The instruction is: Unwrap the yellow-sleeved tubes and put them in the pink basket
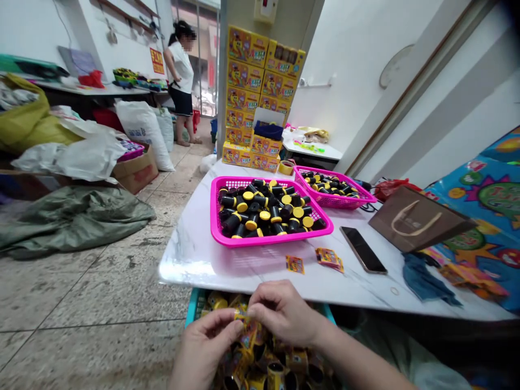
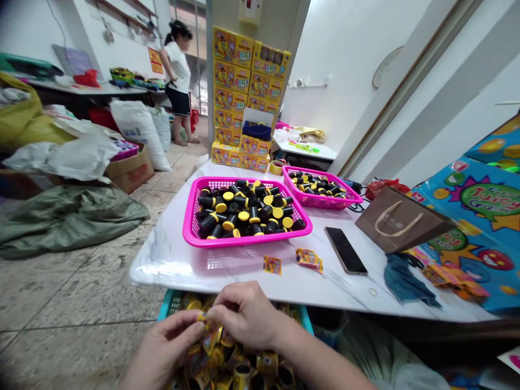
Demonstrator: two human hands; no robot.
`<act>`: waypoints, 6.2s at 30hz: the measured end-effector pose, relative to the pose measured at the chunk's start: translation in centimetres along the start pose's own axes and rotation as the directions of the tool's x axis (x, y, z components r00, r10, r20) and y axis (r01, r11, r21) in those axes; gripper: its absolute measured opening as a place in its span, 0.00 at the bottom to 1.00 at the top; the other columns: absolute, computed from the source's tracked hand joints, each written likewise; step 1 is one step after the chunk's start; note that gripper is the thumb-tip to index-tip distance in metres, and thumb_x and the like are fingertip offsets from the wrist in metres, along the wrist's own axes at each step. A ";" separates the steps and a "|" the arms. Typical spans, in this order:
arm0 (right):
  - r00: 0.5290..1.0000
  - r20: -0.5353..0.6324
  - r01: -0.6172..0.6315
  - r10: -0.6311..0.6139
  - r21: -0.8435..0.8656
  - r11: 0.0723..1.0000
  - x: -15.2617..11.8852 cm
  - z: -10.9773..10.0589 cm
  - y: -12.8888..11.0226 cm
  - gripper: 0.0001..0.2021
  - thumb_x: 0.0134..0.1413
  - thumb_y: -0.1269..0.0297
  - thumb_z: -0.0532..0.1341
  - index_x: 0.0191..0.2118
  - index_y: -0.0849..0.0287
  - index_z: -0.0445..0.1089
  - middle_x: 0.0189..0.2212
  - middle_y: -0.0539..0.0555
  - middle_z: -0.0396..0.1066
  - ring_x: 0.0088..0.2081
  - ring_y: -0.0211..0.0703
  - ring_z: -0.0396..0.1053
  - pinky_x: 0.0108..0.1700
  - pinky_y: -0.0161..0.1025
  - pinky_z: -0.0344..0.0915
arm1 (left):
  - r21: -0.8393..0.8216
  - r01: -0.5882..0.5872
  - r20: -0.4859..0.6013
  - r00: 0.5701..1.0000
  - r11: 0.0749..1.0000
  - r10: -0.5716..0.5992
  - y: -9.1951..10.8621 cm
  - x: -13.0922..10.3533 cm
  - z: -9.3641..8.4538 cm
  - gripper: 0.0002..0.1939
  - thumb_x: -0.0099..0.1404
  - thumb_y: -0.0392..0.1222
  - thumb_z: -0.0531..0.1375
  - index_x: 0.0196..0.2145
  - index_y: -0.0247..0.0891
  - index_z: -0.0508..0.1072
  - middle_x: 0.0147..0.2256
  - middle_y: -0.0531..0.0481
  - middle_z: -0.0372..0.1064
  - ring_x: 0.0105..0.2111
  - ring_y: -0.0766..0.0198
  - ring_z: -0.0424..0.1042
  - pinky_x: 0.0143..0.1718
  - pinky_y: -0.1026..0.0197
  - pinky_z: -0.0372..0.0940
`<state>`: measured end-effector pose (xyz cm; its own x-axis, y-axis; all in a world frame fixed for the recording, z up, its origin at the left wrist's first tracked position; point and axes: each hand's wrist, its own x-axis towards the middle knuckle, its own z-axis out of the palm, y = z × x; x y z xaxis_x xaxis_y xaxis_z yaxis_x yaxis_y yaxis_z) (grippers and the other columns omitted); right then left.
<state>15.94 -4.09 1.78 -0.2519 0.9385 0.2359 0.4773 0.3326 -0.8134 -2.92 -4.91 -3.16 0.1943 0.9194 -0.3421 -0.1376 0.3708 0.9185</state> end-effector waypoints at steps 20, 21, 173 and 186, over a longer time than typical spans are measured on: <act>0.971 -0.192 -0.239 0.144 -0.828 0.507 10.7 -13.3 3.2 0.17 0.57 0.51 0.62 0.44 0.59 0.73 0.33 0.57 0.78 0.34 0.52 0.74 0.37 0.44 0.65 | -0.328 0.288 0.070 0.957 0.900 -0.281 0.5 0.1 -0.6 0.22 0.41 0.48 0.77 0.27 0.33 0.75 0.15 0.59 0.62 0.14 0.78 0.54 0.13 0.75 0.42; 0.974 -0.153 -0.218 0.166 -0.837 0.502 10.6 -13.4 3.1 0.19 0.57 0.48 0.62 0.42 0.60 0.74 0.32 0.58 0.77 0.34 0.51 0.74 0.37 0.43 0.65 | -0.343 0.288 0.068 0.957 0.894 -0.282 0.5 0.3 -0.5 0.22 0.41 0.48 0.77 0.28 0.33 0.75 0.15 0.58 0.62 0.14 0.78 0.54 0.13 0.75 0.41; 0.928 -0.138 -0.206 0.347 0.586 0.784 -6.7 3.9 4.4 0.16 0.47 0.65 0.73 0.44 0.53 0.79 0.36 0.52 0.78 0.33 0.38 0.77 0.36 0.36 0.78 | 0.173 -0.156 0.285 0.953 0.972 0.102 -0.5 -0.5 0.4 0.29 0.66 0.59 0.60 0.56 0.35 0.67 0.33 0.48 0.72 0.27 0.66 0.70 0.28 0.64 0.66; 0.883 0.065 -0.355 0.464 0.740 0.571 -7.7 4.5 3.8 0.20 0.43 0.56 0.75 0.41 0.60 0.77 0.26 0.51 0.79 0.25 0.41 0.78 0.31 0.38 0.79 | 0.370 -0.402 0.370 0.891 0.837 0.264 -1.2 -1.2 -0.4 0.14 0.65 0.43 0.64 0.47 0.38 0.76 0.44 0.43 0.76 0.43 0.57 0.74 0.47 0.55 0.67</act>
<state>15.93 -10.49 -5.53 -0.0559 0.9775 -0.2035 -0.2612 -0.2110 -0.9420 -3.33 -6.43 -3.94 0.4957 0.8684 0.0114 0.1661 -0.1077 0.9802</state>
